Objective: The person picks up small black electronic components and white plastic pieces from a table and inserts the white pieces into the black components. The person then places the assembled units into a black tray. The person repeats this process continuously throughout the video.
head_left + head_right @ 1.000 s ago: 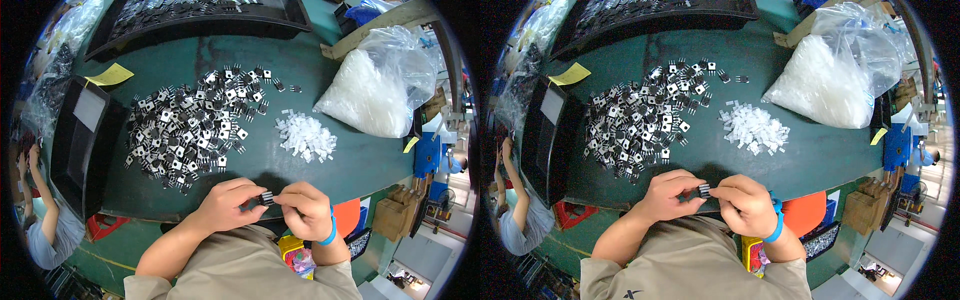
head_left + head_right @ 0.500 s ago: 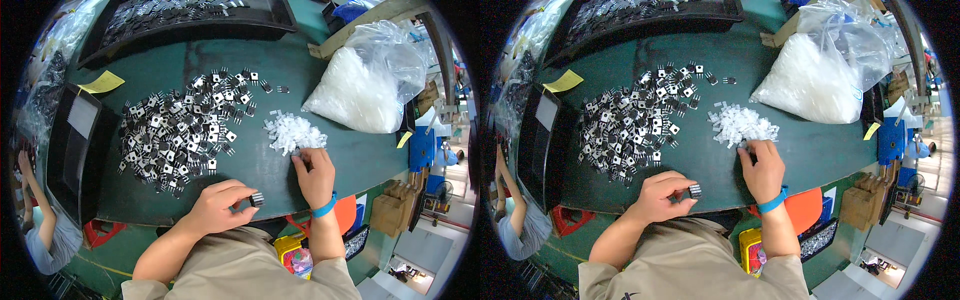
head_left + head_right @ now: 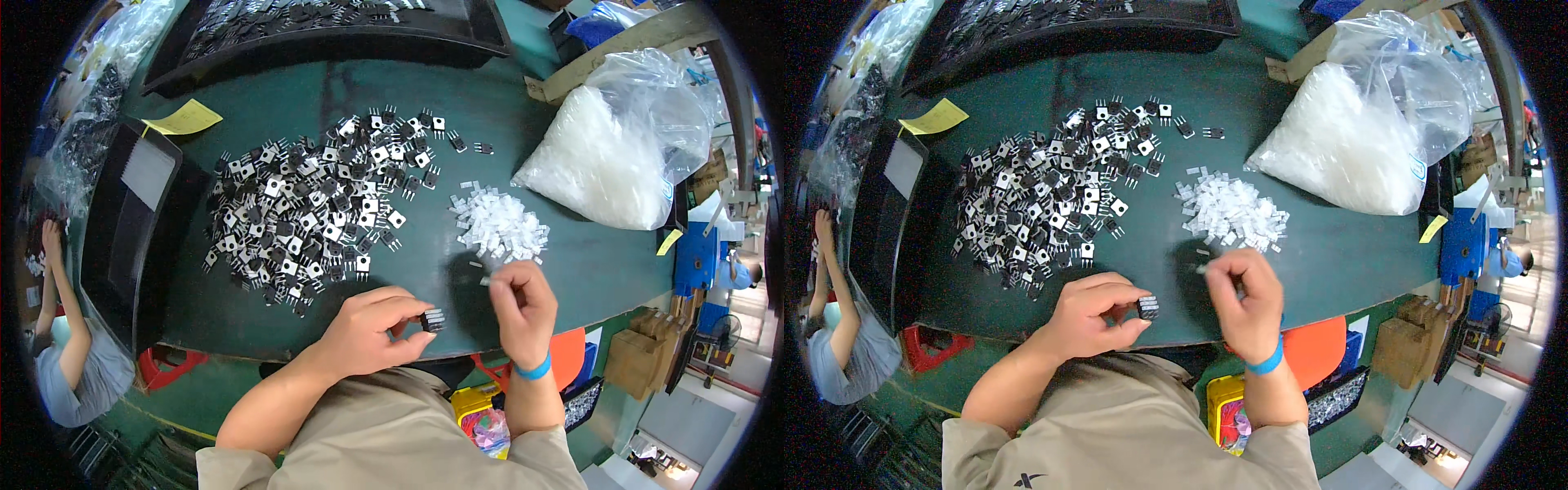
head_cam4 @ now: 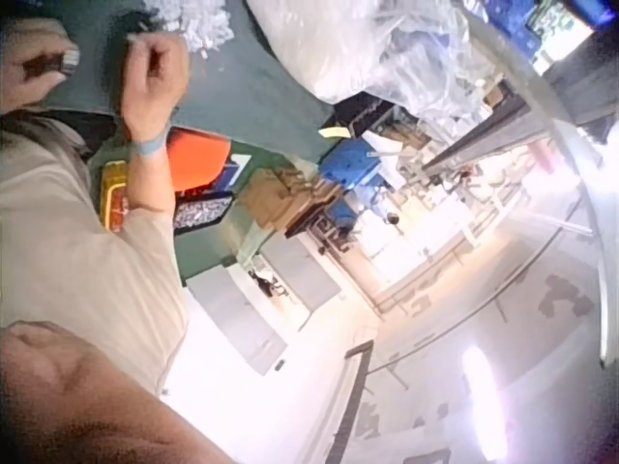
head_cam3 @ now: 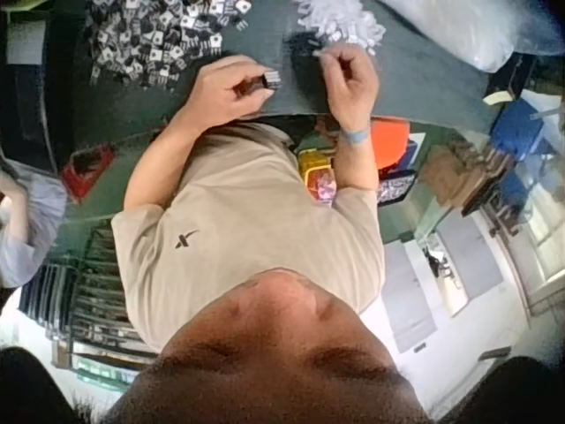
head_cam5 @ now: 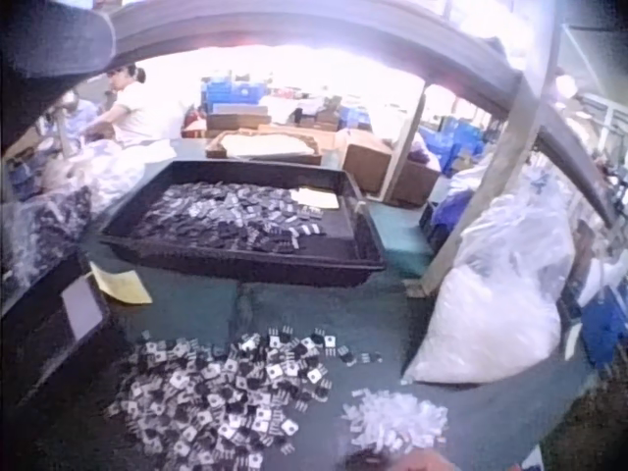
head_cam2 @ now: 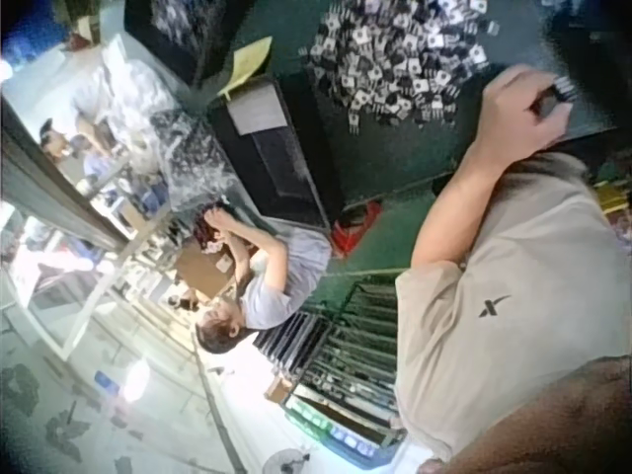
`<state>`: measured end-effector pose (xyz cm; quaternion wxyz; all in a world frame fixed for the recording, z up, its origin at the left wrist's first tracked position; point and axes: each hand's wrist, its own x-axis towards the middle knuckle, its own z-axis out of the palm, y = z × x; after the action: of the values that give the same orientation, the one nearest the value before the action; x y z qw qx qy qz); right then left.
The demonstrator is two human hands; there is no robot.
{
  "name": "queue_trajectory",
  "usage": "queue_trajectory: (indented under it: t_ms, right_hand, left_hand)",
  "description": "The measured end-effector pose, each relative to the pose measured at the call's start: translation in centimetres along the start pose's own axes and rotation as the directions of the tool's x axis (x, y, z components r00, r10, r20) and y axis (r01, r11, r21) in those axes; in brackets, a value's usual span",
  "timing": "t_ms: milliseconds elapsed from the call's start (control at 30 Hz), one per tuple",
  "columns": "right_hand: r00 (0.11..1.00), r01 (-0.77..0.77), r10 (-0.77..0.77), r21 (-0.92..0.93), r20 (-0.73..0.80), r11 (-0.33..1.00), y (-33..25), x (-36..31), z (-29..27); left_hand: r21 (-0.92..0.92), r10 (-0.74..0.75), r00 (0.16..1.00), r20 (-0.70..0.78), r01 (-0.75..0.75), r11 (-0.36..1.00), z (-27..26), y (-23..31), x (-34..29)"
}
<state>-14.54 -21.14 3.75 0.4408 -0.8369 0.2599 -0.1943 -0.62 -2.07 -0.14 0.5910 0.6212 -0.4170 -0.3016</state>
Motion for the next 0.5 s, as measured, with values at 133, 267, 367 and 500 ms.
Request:
queue_trajectory:
  t_ms: [133, 267, 367, 500]
  right_hand:
    - [0.973, -0.057, -0.037, 0.395, 0.228, 0.917, -1.5, -1.9, 1.6]
    - [0.963, -0.055, -0.048, 0.367, 0.265, 0.928, -1.4, -1.9, 2.0]
    - [0.952, -0.023, -0.088, 0.353, 0.294, 0.935, -1.1, -1.6, 1.8]
    - [0.941, 0.004, -0.09, 0.256, 0.326, 0.967, -1.8, -1.1, 1.1]
  left_hand:
    - [-0.009, -0.017, 1.0, 0.021, 0.017, 1.0, -0.2, 0.0, 0.1]
    - [-0.024, -0.023, 0.999, 0.024, 0.024, 0.999, -0.2, 0.0, -0.1]
    - [-0.03, -0.02, 1.0, 0.024, 0.021, 0.999, -0.1, 0.0, -0.1]
    - [-0.014, -0.011, 0.999, 0.032, 0.012, 1.0, -0.1, 0.1, 0.0]
